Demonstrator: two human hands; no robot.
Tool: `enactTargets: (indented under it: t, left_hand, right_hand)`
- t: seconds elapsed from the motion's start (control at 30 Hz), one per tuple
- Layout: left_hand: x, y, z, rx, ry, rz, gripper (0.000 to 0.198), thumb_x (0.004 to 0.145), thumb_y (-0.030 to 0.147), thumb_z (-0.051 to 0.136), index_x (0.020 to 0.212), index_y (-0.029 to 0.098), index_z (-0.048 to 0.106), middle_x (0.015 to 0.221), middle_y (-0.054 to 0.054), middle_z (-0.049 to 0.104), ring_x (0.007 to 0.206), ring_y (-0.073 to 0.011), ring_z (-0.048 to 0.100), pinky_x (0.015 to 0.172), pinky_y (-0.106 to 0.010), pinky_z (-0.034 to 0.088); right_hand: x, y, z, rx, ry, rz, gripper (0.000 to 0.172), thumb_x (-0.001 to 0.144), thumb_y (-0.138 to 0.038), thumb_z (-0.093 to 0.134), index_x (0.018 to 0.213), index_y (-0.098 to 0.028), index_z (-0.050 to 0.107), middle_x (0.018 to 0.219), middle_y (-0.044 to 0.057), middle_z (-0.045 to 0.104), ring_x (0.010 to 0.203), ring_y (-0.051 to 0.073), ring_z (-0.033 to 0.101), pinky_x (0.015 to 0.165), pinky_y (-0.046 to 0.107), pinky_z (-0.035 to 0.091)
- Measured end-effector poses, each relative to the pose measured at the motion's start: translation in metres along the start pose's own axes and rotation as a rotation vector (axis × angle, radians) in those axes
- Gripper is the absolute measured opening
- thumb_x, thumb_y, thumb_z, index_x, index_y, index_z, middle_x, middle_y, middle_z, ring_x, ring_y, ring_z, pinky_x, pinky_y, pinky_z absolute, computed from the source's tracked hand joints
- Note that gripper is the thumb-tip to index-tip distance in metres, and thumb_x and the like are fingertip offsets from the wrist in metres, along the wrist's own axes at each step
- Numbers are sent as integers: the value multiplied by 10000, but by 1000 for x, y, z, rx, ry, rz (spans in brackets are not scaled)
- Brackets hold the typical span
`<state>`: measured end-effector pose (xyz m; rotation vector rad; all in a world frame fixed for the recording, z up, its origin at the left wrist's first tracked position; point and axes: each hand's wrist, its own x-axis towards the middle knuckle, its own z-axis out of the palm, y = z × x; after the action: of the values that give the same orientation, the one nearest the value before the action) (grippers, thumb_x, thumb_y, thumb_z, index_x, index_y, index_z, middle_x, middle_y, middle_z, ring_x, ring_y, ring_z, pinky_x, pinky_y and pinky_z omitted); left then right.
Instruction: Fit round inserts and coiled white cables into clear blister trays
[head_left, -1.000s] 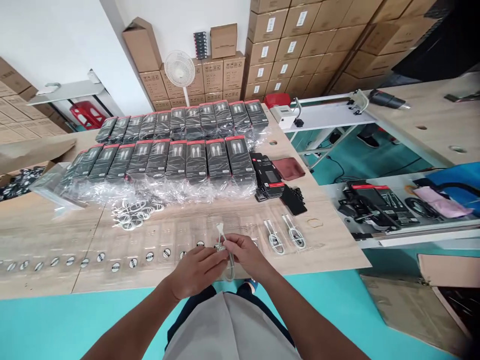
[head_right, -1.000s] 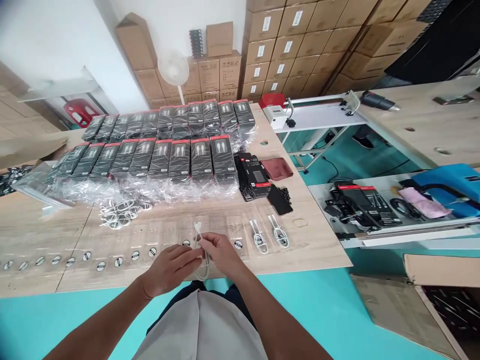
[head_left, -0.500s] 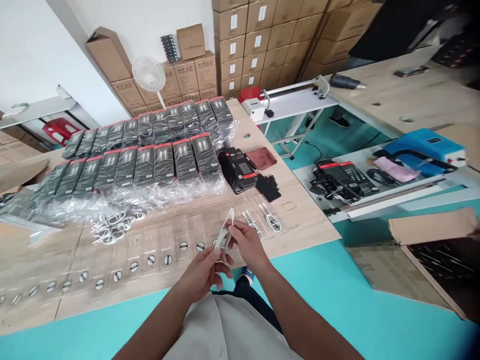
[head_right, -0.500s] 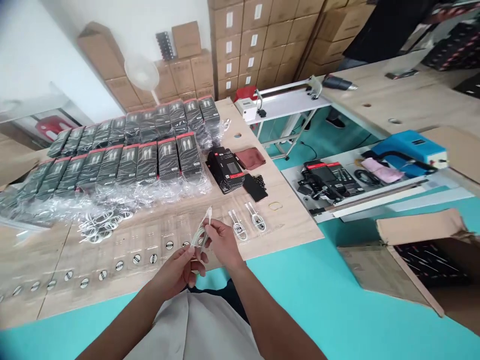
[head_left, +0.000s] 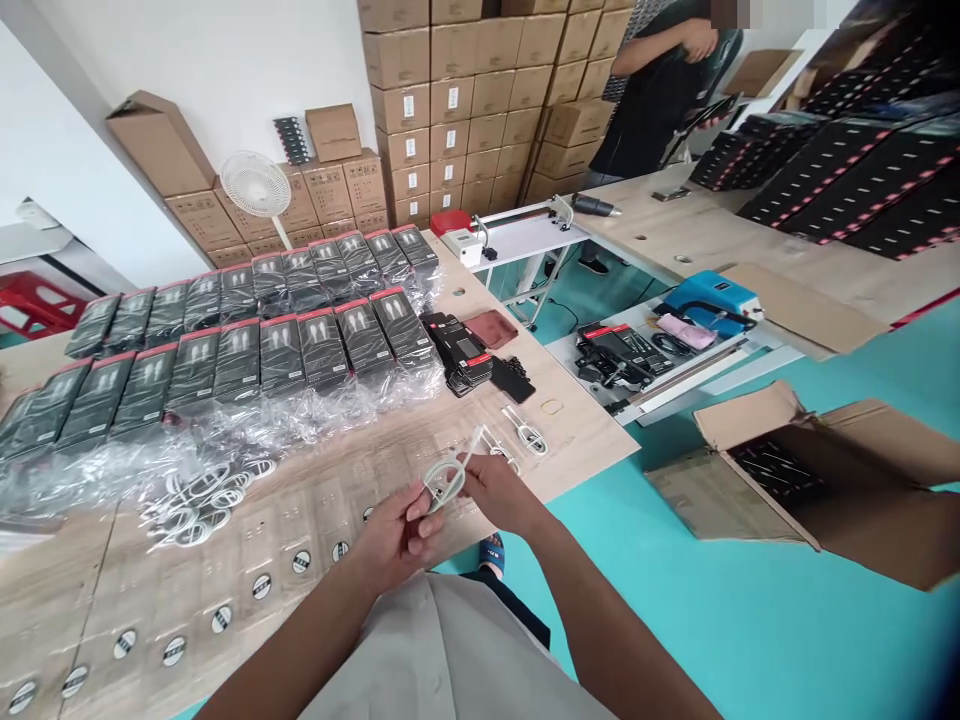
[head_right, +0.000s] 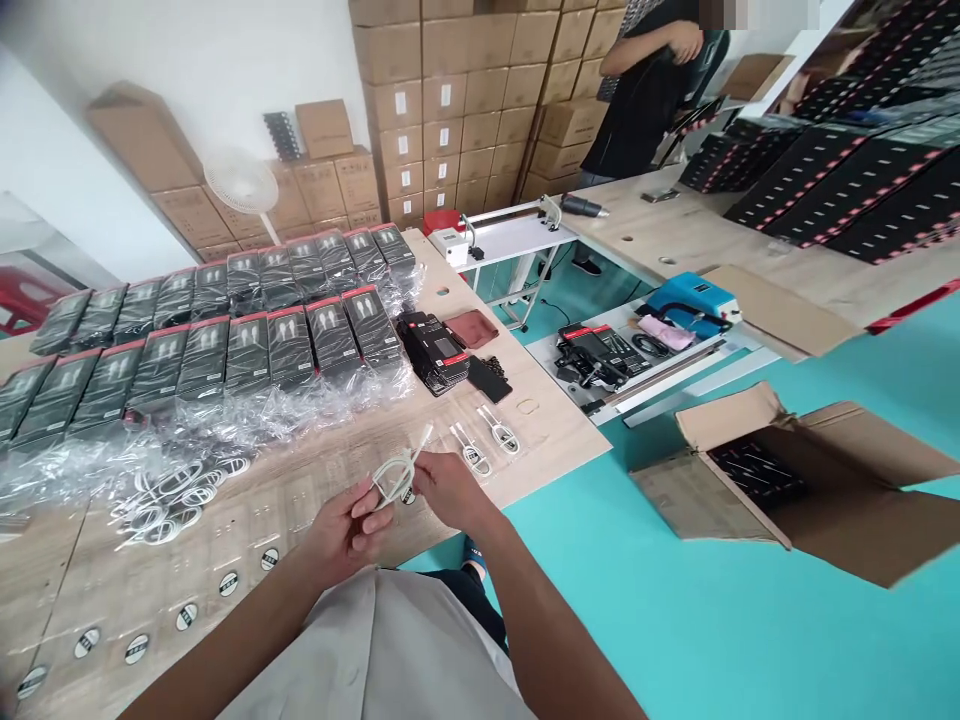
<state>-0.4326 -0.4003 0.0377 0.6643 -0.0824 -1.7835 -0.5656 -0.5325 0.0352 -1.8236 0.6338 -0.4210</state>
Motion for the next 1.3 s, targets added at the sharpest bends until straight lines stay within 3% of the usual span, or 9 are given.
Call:
enactTargets:
  t: [0.13,0.37,0.5,0.63,0.8,0.97,1.03,1.17,1.3]
  left_hand:
    - [5,6,1,-110,59,60,436,841,373,662,608,182,347,546,39,429,381,-34,297,339,-148,129]
    - [9,-3,0,-91,230,138,406,847,401,643,632,181,379,589,24,475,415,-42,342,359,-154,147]
    - [10,-10,-4,43,319,167,458,784,492,681,618,182,388,583,21,489,420,-47,356,372,-171,138]
    - [13,-17,-12,272,458,183,511,724,553,711,581,181,390,559,8,506,413,-52,370,382,-183,134]
    - [16,-28,-11,117,350,295,498,723,532,730,585,168,420,632,-6,563,478,-59,456,404,-173,233]
    - [17,-35,-5,0,172,146,328,821,460,671,764,152,574,801,-72,677,605,-125,626,463,-190,398]
    - [16,-35,-9,-33,174,67,334,857,466,623,974,152,615,978,-122,704,739,-180,691,510,-215,466]
    - [15,-35,-27,-93,358,-20,304,902,359,575,1122,150,585,1035,-124,707,788,-187,709,533,-224,511]
    - [21,-36,-42,-76,464,0,208,897,246,570,1071,139,607,868,-65,710,672,-134,685,511,-200,497]
  right_hand:
    - [0,-8,5,-253,6,-145,282,903,-223,447,686,-201,626,642,-9,613,621,136,552,632,258,400]
    - [1,3,26,-271,452,-131,283,909,-389,531,1076,-202,662,880,60,697,811,204,630,731,319,486]
    - [3,-2,27,-531,402,-396,198,918,-313,556,922,-211,726,809,63,675,815,206,577,780,357,438]
    - [5,-16,21,-485,345,-502,177,914,-279,579,868,-239,745,767,40,687,799,193,569,794,380,396]
    - [4,-12,21,20,500,-150,207,848,-390,636,990,-258,709,940,51,674,871,201,589,791,367,465]
    - [-6,17,37,655,64,214,430,813,-510,630,1152,-249,586,950,50,689,729,182,619,582,293,490]
    - [-8,33,32,781,149,243,380,843,-504,587,1113,-239,553,941,51,688,780,189,647,647,302,509]
    - [-8,81,4,275,422,404,311,843,-432,549,1059,-207,549,813,39,664,763,210,653,661,309,489]
    - [-10,119,-4,-524,270,540,251,872,-297,510,1089,-193,580,937,97,681,877,243,637,677,303,425]
